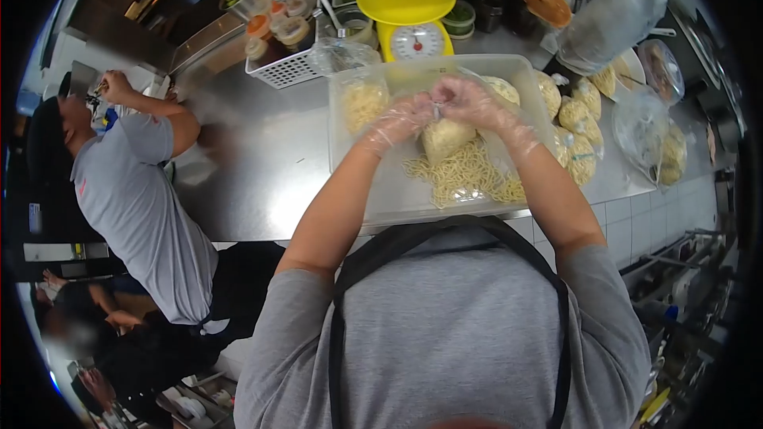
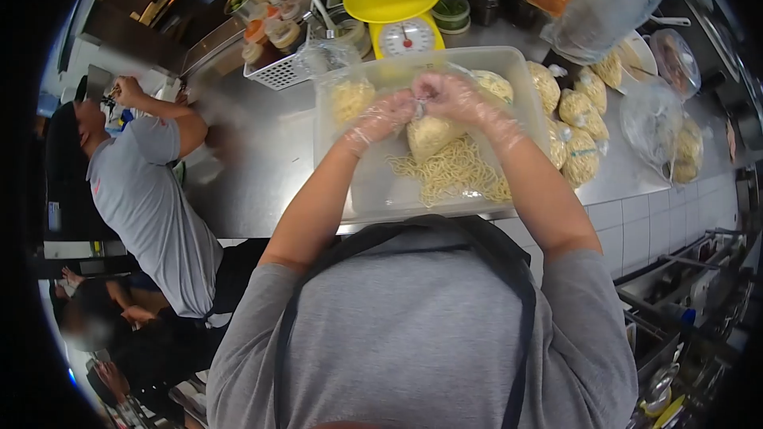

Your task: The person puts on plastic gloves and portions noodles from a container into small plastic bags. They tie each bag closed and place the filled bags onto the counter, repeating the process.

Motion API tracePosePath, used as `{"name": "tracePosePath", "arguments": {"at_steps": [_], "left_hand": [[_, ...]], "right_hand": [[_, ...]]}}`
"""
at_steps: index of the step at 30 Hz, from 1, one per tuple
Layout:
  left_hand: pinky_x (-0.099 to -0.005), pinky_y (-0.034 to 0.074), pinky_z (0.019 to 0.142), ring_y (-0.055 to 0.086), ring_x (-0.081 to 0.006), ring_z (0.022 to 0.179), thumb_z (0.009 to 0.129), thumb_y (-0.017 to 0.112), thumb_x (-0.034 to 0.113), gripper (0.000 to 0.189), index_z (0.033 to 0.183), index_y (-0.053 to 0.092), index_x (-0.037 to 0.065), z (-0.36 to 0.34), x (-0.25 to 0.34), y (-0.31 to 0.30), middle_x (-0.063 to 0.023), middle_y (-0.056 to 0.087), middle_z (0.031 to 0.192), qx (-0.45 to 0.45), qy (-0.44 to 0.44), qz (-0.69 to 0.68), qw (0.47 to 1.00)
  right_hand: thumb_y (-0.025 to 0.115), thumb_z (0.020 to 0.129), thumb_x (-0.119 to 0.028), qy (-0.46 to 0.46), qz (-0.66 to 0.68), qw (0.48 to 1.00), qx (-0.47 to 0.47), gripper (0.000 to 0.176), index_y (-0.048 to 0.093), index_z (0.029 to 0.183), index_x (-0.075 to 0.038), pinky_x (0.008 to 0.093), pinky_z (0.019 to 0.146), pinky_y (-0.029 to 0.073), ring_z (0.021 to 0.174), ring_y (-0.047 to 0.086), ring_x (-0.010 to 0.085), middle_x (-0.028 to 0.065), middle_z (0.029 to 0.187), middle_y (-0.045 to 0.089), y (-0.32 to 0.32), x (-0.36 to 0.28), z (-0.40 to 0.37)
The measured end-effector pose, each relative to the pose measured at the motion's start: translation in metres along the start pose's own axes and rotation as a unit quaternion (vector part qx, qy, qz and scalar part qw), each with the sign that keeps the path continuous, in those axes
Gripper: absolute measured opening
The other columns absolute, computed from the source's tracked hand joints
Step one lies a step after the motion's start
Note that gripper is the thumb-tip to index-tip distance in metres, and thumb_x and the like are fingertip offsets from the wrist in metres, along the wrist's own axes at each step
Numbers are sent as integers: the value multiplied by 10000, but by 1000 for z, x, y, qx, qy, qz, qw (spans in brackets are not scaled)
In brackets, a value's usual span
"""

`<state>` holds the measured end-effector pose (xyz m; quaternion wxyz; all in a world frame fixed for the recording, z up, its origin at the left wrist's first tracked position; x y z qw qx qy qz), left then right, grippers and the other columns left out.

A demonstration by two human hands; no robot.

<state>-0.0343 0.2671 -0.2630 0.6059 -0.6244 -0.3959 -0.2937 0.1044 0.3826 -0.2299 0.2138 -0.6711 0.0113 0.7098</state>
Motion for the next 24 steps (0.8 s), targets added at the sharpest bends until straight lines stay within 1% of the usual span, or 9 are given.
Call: {"name": "tracePosePath", "arguments": {"at_steps": [2,5,6,8,15,17,18,20,24], "left_hand": [[-308,427,760,527,-137,826,878,514,300,349,1132,544,62,4,-14,3,-35,597,936,6,15,-162,987],[-277,427,735,503,-109,784,862,530,291,349,1105,550,41,-10,24,-7,-16,580,912,19,-35,-133,990],[-277,427,735,503,-109,784,862,530,291,349,1105,550,41,-9,22,-8,-16,580,912,17,-36,-133,990],[-261,422,716,483,-97,760,854,530,296,351,1086,546,33,-8,22,-9,-19,572,900,-6,-18,-110,994],[-260,434,753,503,-97,810,852,568,250,319,1060,538,10,1,-1,0,-19,569,939,-15,-15,-201,979],[-259,430,791,505,-98,862,852,578,223,315,1069,534,-1,2,-7,0,-23,566,975,-26,-53,-170,984],[-259,430,791,505,-98,862,852,578,223,315,1069,534,-1,4,-13,2,-23,566,975,-26,-53,-170,984],[-322,419,801,549,-203,862,843,516,244,347,1099,536,11,7,-19,5,-93,609,985,-11,-34,-100,994],[-346,420,799,565,-248,862,846,507,269,343,1088,538,28,-7,12,2,-113,613,975,26,21,-81,996]], "right_hand": [[611,709,-14,-99,-246,964,33,168,522,835,-81,237,703,411,773,478,110,-6,800,521,3,-11,-2],[606,770,-108,-183,-336,923,44,105,560,862,-87,243,715,411,799,471,100,-38,837,518,4,-11,0],[606,770,-108,-181,-336,923,44,105,560,862,-87,243,715,411,799,471,100,-38,837,518,6,-15,-1],[593,739,-35,0,-75,997,-10,200,521,923,-70,373,747,447,856,526,308,95,895,531,10,-19,-5],[591,734,-39,-145,-167,975,-16,213,522,933,-73,375,758,445,884,519,313,96,902,530,11,-1,-2],[609,745,-85,-174,-317,932,17,159,594,904,-86,290,724,441,780,526,206,66,883,581,12,-9,-4],[609,745,-85,-173,-317,932,17,159,594,904,-86,290,724,441,780,526,206,66,883,581,13,-11,-5],[622,686,-12,-52,-148,988,5,184,575,852,-75,321,711,446,753,515,270,107,859,572,14,-13,-4],[581,700,-5,-64,-201,977,-7,126,481,769,-37,309,671,413,710,472,229,76,787,494,9,-21,-5]]}}
Point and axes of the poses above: each hand's wrist, its own z-axis towards the middle knuckle, its own y-axis out of the palm, x = y × z, the point moved 1 cm from there along z, towards the middle knuckle
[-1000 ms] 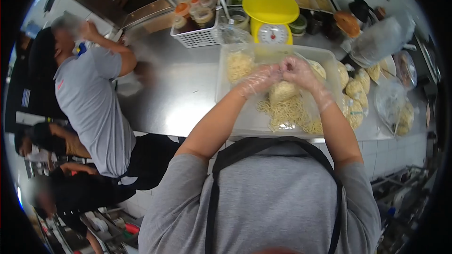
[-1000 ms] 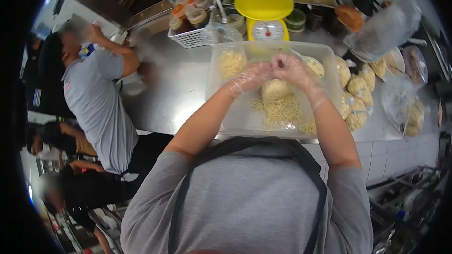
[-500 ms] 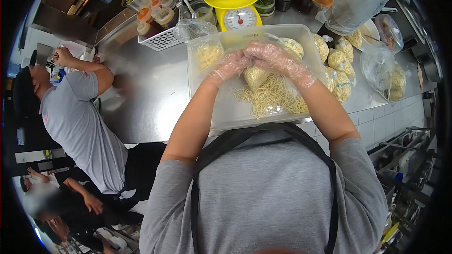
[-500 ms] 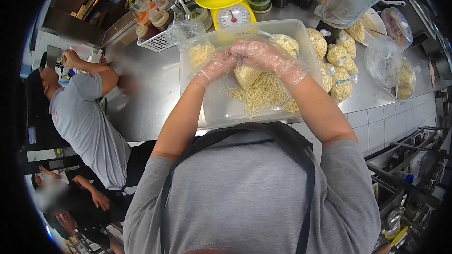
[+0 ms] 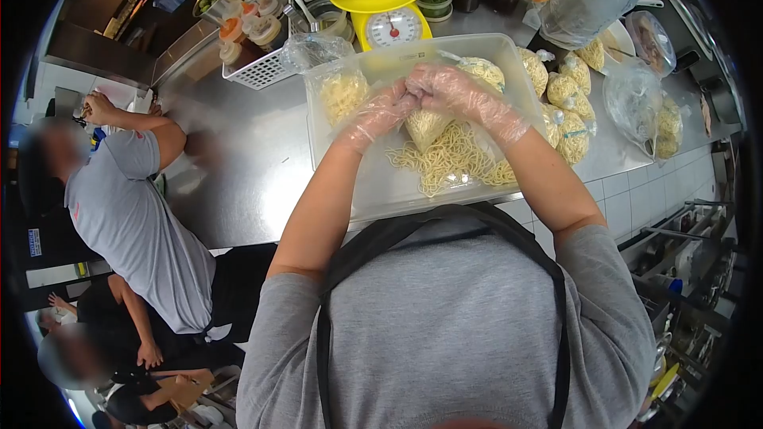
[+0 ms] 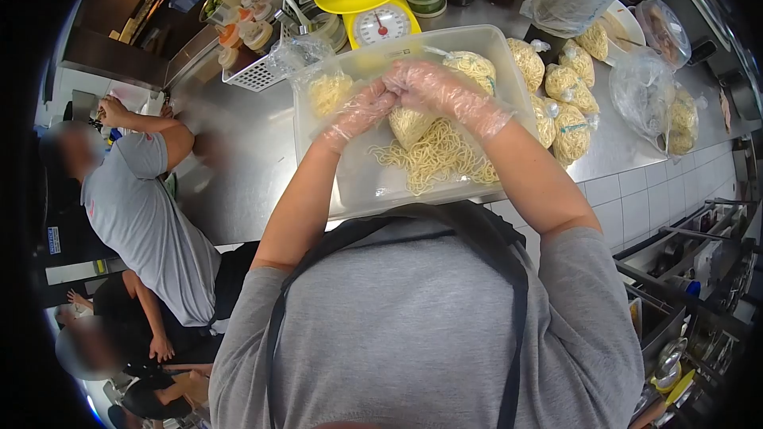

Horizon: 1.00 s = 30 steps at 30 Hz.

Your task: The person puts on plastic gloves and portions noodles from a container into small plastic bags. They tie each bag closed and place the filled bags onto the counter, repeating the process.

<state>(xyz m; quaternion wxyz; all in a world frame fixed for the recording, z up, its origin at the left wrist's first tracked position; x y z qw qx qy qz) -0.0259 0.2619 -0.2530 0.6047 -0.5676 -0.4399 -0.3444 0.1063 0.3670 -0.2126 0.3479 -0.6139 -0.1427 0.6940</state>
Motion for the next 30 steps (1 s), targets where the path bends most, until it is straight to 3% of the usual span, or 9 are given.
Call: {"name": "tracePosePath", "arguments": {"at_steps": [3,5,6,8,15,17,20,27,30], "left_hand": [[-348,422,790,574,-244,867,847,508,273,317,1045,543,28,-3,22,-2,-112,615,943,55,30,82,995],[-248,414,791,505,-84,846,856,511,279,314,1090,558,75,1,16,-4,-41,582,922,14,-14,105,994],[-248,414,791,505,-84,846,856,511,279,314,1090,558,75,1,19,-5,-41,582,922,15,-13,105,994],[-245,418,741,504,-89,785,849,509,280,308,1067,571,71,1,24,-6,-22,576,858,-34,-85,71,993],[-236,415,714,493,-85,753,853,502,285,316,1084,562,79,3,11,-4,-5,571,854,-4,-137,67,988],[-247,423,723,502,-97,763,855,517,284,326,1096,551,67,4,7,-1,-18,575,881,14,-102,13,995],[-265,430,747,512,-113,805,856,534,279,336,1100,541,48,12,-18,2,-39,581,915,22,-23,-21,999],[-276,420,810,514,-119,880,853,531,248,302,1064,552,33,3,21,-4,-57,590,955,-1,-65,115,991],[-313,426,788,551,-182,845,800,559,217,291,1008,556,13,4,15,-2,-109,607,904,38,32,57,997]], "right_hand": [[595,705,-25,-38,-63,997,2,135,468,752,-32,286,663,402,686,445,185,27,722,466,-4,10,2],[601,702,-26,-19,-75,997,10,141,463,727,-39,257,652,390,686,423,120,-27,692,442,-5,13,3],[601,702,-26,-20,-75,997,9,141,463,727,-39,257,652,390,686,423,120,-27,692,442,-5,19,3],[563,686,-35,67,129,989,-12,108,466,729,-57,270,617,392,658,419,142,13,711,487,-4,31,1],[543,703,-32,32,124,991,25,71,475,722,-40,300,646,410,683,472,141,18,707,514,0,21,3],[557,695,-34,-35,16,998,55,81,482,725,-34,305,646,413,679,482,199,60,728,540,-3,8,4],[565,719,-42,-31,-62,997,26,76,504,764,-43,314,688,431,716,510,235,80,767,544,-3,10,5],[569,647,-11,20,-43,998,28,135,459,717,-42,338,639,420,720,519,270,101,768,557,-3,11,5],[576,652,-14,-27,-63,997,25,138,517,766,-65,327,655,433,743,533,274,95,795,569,-3,9,5]]}}
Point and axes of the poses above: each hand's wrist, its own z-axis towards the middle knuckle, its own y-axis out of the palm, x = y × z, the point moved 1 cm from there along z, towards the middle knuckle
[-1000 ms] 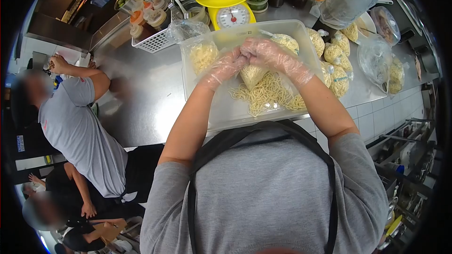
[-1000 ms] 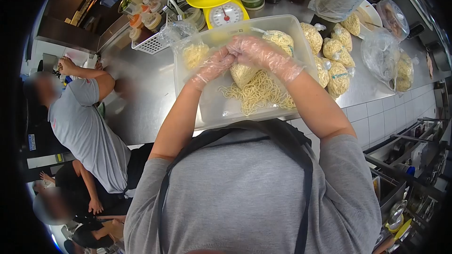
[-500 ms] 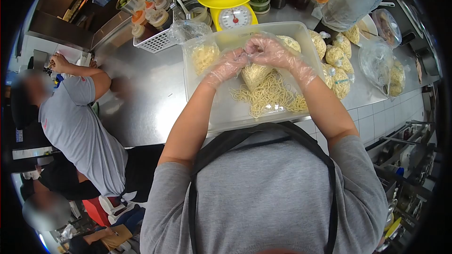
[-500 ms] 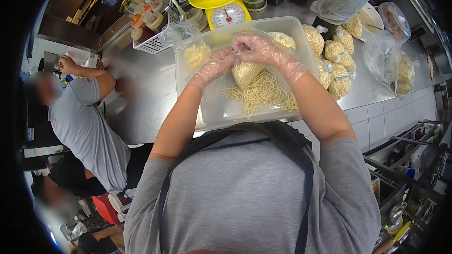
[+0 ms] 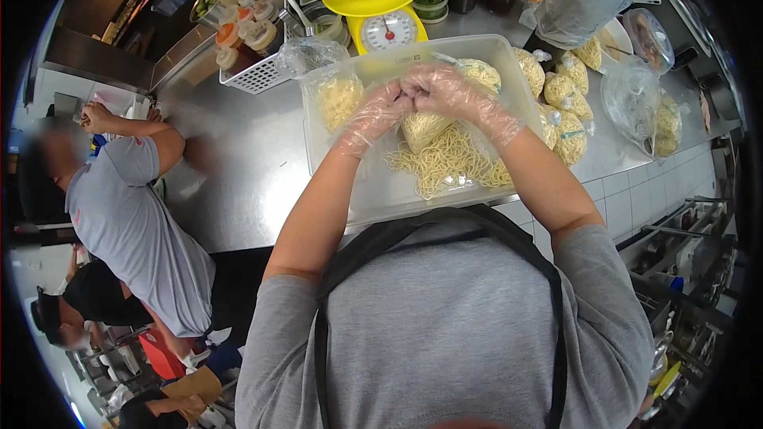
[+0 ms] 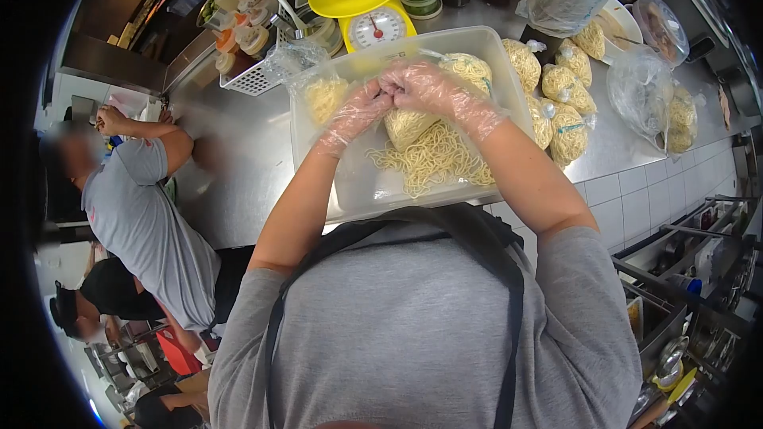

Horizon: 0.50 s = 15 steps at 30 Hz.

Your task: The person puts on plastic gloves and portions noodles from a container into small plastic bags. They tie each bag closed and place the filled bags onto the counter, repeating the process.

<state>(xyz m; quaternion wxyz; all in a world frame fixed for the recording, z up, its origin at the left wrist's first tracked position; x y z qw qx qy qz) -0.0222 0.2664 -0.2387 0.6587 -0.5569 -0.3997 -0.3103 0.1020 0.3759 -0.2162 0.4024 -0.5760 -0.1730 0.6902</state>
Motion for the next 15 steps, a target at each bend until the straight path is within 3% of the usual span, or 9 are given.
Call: {"name": "tracePosePath", "arguments": {"at_steps": [2,6,9,11,15], "left_hand": [[-306,425,794,548,-168,851,797,555,189,284,1016,558,7,-1,1,0,-103,612,904,-18,-57,-23,998],[-298,425,801,550,-160,867,795,551,176,293,1037,556,12,7,-31,8,-102,615,937,-30,-37,-103,994],[-298,420,814,547,-161,872,792,557,171,315,1065,555,15,5,-26,8,-107,614,949,-11,-46,-81,996],[-313,416,827,557,-197,880,798,557,212,357,1097,549,17,1,-18,9,-123,617,958,-2,-59,-155,986],[-323,414,831,560,-224,892,809,549,272,394,1118,546,28,10,-50,15,-134,615,968,-18,-59,-92,994]], "right_hand": [[574,682,-26,-12,-18,1000,-15,190,577,857,-102,332,699,449,803,552,287,97,852,584,-1,-8,-1],[575,711,-34,-14,-66,998,4,206,564,910,-84,370,733,447,829,548,292,99,880,566,8,-15,-3],[533,752,-50,61,-60,996,2,224,568,969,-96,382,775,441,896,548,306,118,924,568,13,-20,-2],[488,788,-70,53,-155,987,-7,212,558,988,-72,391,814,430,943,543,316,134,963,569,11,-27,-4],[468,804,-74,84,-130,988,-26,218,546,1006,-48,382,822,428,953,540,320,143,984,567,16,-17,-2]]}}
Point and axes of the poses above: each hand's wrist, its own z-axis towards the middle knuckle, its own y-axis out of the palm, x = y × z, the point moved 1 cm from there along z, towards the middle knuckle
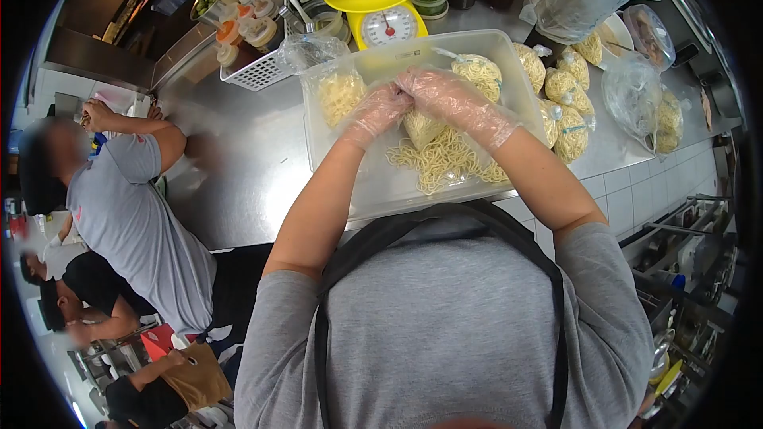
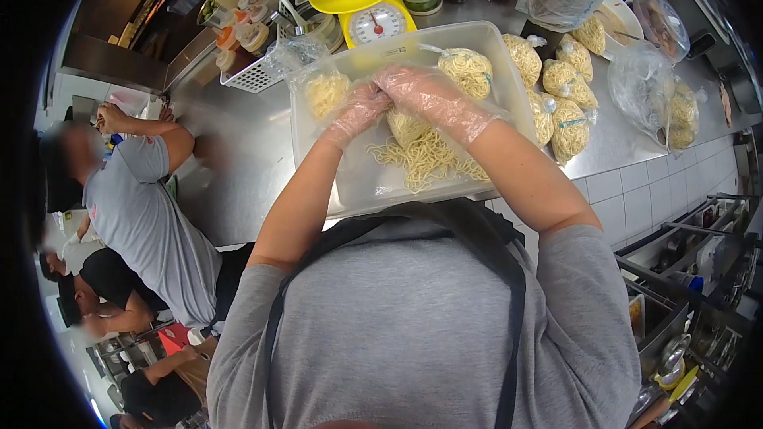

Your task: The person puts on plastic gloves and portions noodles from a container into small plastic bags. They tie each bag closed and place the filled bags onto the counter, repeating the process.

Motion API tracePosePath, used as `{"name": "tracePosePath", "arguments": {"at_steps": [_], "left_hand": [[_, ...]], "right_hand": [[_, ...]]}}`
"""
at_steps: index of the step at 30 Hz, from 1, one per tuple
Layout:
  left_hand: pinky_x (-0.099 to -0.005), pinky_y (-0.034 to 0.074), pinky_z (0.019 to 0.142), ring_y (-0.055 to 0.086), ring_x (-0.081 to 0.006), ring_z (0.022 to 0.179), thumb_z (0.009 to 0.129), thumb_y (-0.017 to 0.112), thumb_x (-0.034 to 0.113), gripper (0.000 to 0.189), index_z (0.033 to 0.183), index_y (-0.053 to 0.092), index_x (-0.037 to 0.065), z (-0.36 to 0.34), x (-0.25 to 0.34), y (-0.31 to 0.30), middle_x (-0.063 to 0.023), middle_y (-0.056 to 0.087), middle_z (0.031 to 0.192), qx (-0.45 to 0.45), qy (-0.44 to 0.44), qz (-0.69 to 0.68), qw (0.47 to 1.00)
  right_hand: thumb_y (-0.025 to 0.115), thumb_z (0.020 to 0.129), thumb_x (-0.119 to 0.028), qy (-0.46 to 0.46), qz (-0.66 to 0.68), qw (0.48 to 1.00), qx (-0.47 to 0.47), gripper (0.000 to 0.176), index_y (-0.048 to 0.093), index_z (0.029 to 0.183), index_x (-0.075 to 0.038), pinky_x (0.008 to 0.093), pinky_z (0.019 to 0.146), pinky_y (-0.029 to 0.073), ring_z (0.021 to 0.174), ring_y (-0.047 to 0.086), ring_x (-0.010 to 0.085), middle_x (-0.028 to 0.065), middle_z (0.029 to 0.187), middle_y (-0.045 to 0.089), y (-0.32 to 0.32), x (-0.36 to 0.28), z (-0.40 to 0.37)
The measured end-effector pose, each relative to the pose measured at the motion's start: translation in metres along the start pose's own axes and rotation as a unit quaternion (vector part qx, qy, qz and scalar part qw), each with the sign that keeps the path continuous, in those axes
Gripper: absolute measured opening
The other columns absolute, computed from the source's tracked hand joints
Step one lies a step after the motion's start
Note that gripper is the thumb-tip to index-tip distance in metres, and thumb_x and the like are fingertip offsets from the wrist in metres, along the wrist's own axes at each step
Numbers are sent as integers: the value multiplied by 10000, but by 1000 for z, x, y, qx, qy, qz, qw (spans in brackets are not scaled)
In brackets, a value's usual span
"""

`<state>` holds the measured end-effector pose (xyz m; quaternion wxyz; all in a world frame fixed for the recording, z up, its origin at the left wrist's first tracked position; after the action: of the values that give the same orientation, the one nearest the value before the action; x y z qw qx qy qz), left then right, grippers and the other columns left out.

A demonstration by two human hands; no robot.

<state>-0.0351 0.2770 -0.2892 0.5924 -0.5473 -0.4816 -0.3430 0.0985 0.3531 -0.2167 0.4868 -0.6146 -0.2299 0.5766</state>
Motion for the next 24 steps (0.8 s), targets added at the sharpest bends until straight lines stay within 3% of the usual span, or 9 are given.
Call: {"name": "tracePosePath", "arguments": {"at_steps": [6,8,9,11,15,17,21,23,24], "left_hand": [[-316,417,820,562,-213,870,816,531,294,387,1115,552,49,-5,10,-2,-130,616,964,-22,-91,30,995],[-238,401,866,498,-101,939,860,511,149,339,1156,499,-17,-6,14,-2,-27,545,1046,-62,-58,-17,996],[-238,401,866,498,-101,939,860,511,149,339,1156,499,-17,-6,15,-1,-27,545,1046,-61,-59,-18,996],[-233,394,866,490,-87,935,856,500,133,331,1146,499,-26,-7,18,1,-25,543,1039,-68,-47,-43,996],[-229,399,837,487,-75,904,859,498,147,315,1130,513,-13,-12,37,2,-13,549,1004,-70,-31,-81,994],[-222,402,792,483,-69,863,865,507,175,284,1103,536,23,-22,59,-2,6,555,955,-74,-79,-37,993],[-218,401,722,471,-62,790,867,521,209,251,1062,559,56,-18,41,2,29,553,881,-54,-48,-101,992],[-219,397,677,459,-64,736,865,532,229,230,1026,566,69,-16,37,0,38,541,832,-55,-76,-64,994],[-219,397,677,459,-64,736,865,532,229,230,1026,566,69,-16,39,0,38,541,832,-56,-77,-64,993]], "right_hand": [[493,794,-92,-26,-16,999,-39,189,570,959,-40,379,805,443,940,551,322,151,991,588,-5,7,5],[542,756,-80,-29,4,999,-37,178,583,925,-42,380,788,446,927,554,328,160,962,597,-7,5,3],[542,756,-80,-30,5,999,-38,178,583,925,-42,380,788,446,927,554,328,160,962,597,-2,12,4],[568,726,-59,-1,177,983,-53,166,576,891,-40,374,757,450,887,558,334,159,934,607,3,20,8],[567,729,-50,-50,70,996,-23,124,553,850,-31,362,722,450,830,572,315,146,878,613,-20,15,-6],[560,739,-41,-29,150,988,-26,94,524,825,-28,333,677,449,732,565,255,118,791,594,-19,21,-8],[549,746,-37,-14,174,984,-30,80,511,817,-39,306,647,439,672,524,204,100,752,562,-14,34,-7],[545,748,-27,-9,365,929,-49,79,508,815,-46,285,640,430,656,487,161,60,731,545,-1,45,-4],[545,748,-27,-9,366,929,-49,79,508,815,-46,285,640,430,656,487,161,60,731,545,0,46,-4]]}}
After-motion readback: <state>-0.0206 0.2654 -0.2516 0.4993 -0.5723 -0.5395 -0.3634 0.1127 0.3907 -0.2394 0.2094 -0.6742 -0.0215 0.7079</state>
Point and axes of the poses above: each hand's wrist, its own z-axis towards the middle knuckle, its own y-axis out of the palm, x = y × z, the point moved 1 cm from there along z, towards the middle knuckle
